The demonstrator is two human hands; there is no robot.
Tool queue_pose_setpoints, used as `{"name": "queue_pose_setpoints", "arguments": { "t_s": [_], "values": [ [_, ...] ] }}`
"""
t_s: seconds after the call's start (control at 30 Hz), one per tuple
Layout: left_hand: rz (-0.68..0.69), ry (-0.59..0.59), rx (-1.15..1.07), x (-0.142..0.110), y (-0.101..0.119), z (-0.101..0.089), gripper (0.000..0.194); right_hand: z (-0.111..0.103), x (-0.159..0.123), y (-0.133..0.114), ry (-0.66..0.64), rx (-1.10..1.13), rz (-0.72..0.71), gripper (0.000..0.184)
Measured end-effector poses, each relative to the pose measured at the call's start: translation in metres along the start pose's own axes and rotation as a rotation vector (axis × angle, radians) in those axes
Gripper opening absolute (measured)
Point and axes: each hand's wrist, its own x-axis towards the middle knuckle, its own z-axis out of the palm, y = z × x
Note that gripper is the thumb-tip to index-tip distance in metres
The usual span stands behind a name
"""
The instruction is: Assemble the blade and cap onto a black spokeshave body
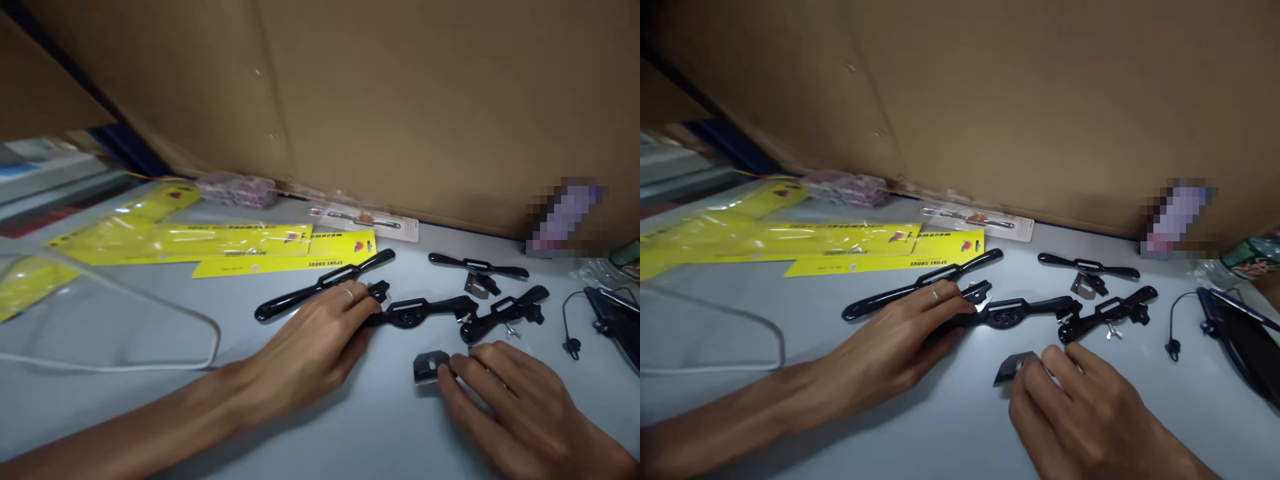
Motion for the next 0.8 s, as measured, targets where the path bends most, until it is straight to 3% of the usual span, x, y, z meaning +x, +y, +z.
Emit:
{"name": "queue_pose_setpoints", "arguments": {
  "t_s": [0.17, 0.3, 0.8],
  "values": [
    [0.026, -0.023, -0.033, -0.001, 0.001, 0.002, 0.023, 0.013, 0.0, 0.001, 0.018, 0.369, 0.399, 0.015],
    [0.032, -0.07, -0.048, -0.003, 0.006, 0.005, 0.021, 0.025, 0.007, 0.009, -0.058, 0.555, 0.636, 0.016],
    [-0.007, -0.066, -0.065, -0.004, 0.006, 0.01, 0.026, 0.037, 0.01, 0.02, -0.152, 0.47, 0.56, 0.014]
  ]
}}
